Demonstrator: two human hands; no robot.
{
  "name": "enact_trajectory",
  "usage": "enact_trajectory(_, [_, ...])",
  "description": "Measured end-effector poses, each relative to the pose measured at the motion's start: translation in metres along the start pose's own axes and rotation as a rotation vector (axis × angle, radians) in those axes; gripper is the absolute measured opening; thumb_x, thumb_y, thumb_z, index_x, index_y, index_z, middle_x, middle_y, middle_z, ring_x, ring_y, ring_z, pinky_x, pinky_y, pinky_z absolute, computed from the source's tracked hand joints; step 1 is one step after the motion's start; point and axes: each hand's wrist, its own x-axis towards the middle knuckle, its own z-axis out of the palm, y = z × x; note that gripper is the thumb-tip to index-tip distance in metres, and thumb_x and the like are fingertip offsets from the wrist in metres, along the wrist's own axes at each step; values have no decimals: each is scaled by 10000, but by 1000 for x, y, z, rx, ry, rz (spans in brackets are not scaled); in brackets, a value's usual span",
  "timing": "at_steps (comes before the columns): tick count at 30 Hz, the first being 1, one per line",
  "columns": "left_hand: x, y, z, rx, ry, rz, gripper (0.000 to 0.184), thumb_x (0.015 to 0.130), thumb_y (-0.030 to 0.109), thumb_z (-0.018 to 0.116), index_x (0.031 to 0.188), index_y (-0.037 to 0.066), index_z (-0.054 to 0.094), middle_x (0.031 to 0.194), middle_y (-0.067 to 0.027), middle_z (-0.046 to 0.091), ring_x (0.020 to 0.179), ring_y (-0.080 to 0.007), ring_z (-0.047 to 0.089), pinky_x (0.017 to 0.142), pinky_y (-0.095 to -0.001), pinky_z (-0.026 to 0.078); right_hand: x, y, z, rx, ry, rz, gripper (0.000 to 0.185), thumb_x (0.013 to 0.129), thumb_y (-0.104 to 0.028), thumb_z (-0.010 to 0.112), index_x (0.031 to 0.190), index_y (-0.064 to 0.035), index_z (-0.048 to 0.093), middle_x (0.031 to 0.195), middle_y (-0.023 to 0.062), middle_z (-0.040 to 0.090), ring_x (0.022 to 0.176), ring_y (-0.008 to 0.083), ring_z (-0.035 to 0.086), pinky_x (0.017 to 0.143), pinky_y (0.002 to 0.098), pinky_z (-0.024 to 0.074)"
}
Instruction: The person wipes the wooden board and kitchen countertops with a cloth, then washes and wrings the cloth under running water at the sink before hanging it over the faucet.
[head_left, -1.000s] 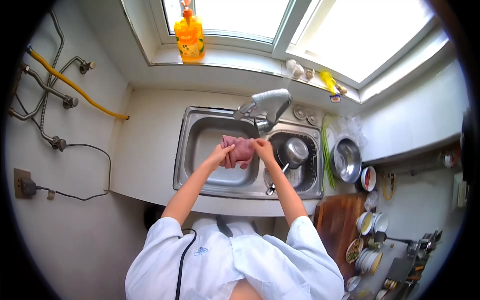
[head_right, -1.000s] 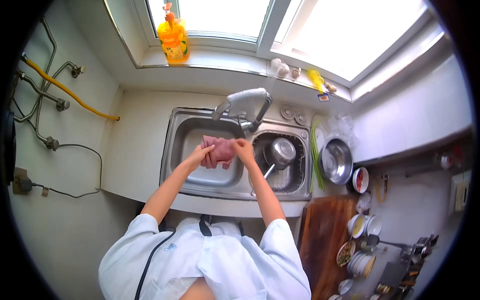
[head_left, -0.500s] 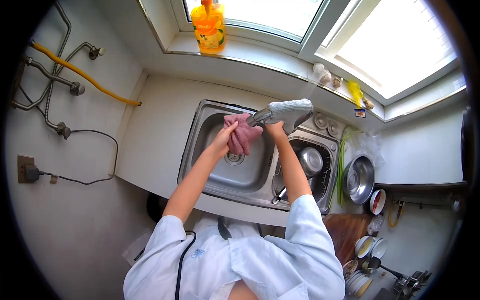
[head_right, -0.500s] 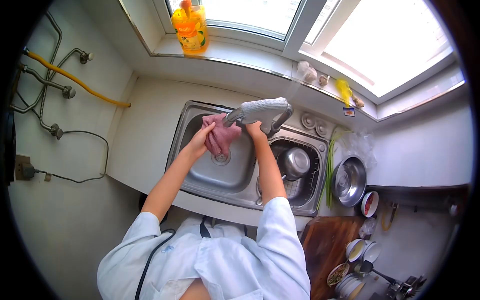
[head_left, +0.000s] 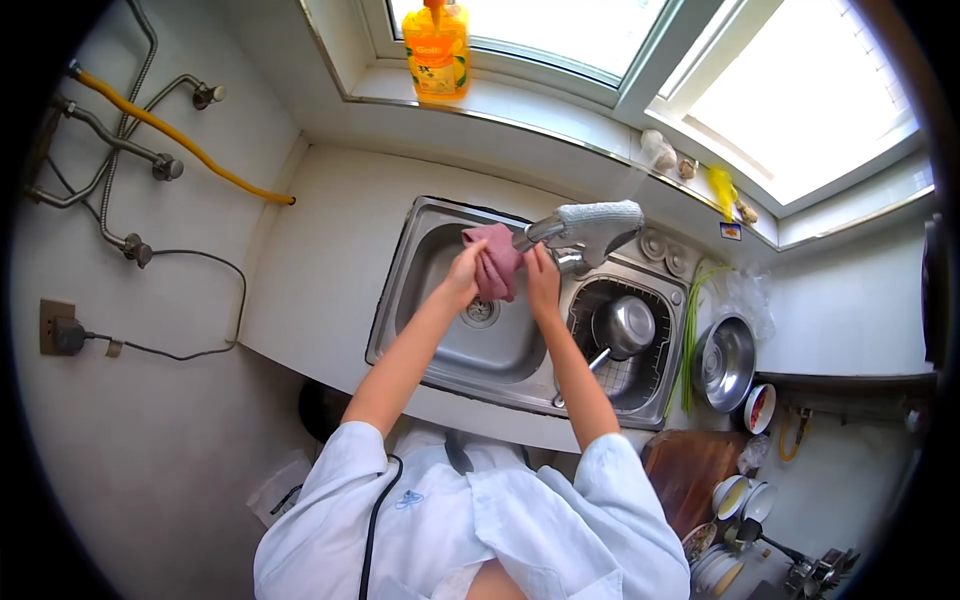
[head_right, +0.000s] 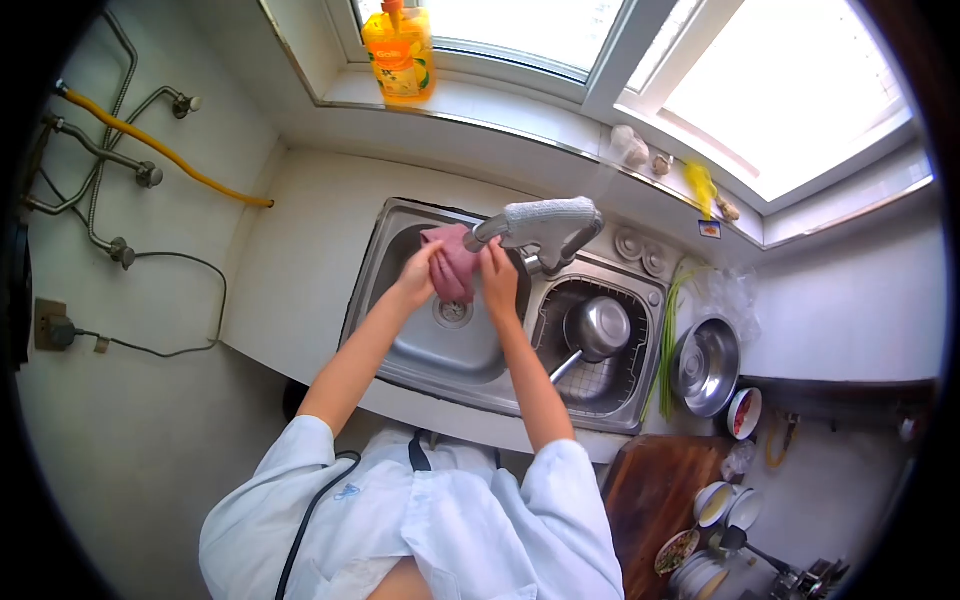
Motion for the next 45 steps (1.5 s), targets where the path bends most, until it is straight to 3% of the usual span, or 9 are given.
enact_trajectory(6, [-10, -23, 3, 383, 45, -21, 296, 905, 243, 448, 1116, 41, 491, 1043, -67, 568, 929, -147, 552, 812, -281, 436, 10, 47, 80, 351, 363, -373, 252, 867, -216, 495, 918, 19, 568, 922, 124, 583, 897, 243, 537, 812, 322, 404])
enact_trajectory(12, [-22, -50, -7, 989, 11, 337, 290, 875, 209, 462, 958, -50, 562, 862, -184, 619, 793, -280, 597, 698, -367, 449, 39, 21, 29, 745, -202, 240, 282, 864, -233, 504, 912, 31, 589, 824, 107, 629, 642, 167, 598, 620, 259, 485])
enact_trajectory(22, [7, -42, -5, 1024, 276, 532, 334, 856, 276, 497, 864, -46, 584, 755, -263, 593, 729, -406, 596, 611, -424, 454, -39, 6, 48, 158, 178, -124, 348, 895, -232, 452, 1193, -54, 477, 1029, 192, 603, 928, 328, 595, 792, 350, 447])
enact_trajectory(27, [22, -31, -62, 1149, 223, 429, 331, 815, 284, 583, 865, -42, 593, 746, -192, 630, 715, -298, 630, 627, -365, 467, -4, 61, 24, 170, 69, -88, 262, 848, -171, 561, 1027, 20, 575, 842, 77, 635, 747, 144, 584, 673, 256, 448])
enact_trajectory(30, [26, -37, -99, 1111, 149, 299, 280, 797, 245, 618, 907, -12, 610, 775, -110, 650, 716, -211, 618, 641, -325, 464, 3, 44, 3, 537, -92, 268, 246, 830, -172, 599, 999, 7, 592, 824, 45, 624, 721, 114, 575, 647, 243, 458])
enact_trajectory(37, [29, -83, -102, 378, 434, -175, 358, 879, 357, 490, 1002, 37, 594, 826, -43, 618, 741, -136, 578, 665, -261, 464, -2, 51, 37, 435, -251, 154, 162, 783, -134, 604, 875, -12, 658, 743, 65, 645, 681, 131, 594, 626, 279, 470])
enact_trajectory(40, [27, -71, -73, -292, -291, -453, 423, 921, 385, 367, 964, 21, 578, 775, -41, 589, 654, -133, 544, 609, -253, 454, -34, 45, 53, -66, 54, -190, 201, 765, -234, 617, 830, -45, 640, 735, 180, 617, 679, 313, 606, 617, 375, 458])
enact_trajectory(42, [38, -72, -35, -373, 314, -435, 412, 935, 360, 333, 923, 14, 557, 735, -39, 562, 568, -122, 486, 501, -256, 421, -55, 17, 49, -99, 44, -60, 200, 772, -233, 617, 825, -41, 619, 745, 173, 613, 683, 300, 607, 607, 366, 454])
enact_trajectory(45, [98, -108, -115, -528, 167, -434, 321, 938, 278, 343, 915, 7, 515, 732, -63, 538, 582, -142, 485, 459, -268, 423, -90, -9, 35, -223, 88, 4, 201, 780, -235, 619, 814, -39, 586, 731, 151, 605, 666, 286, 603, 588, 364, 444])
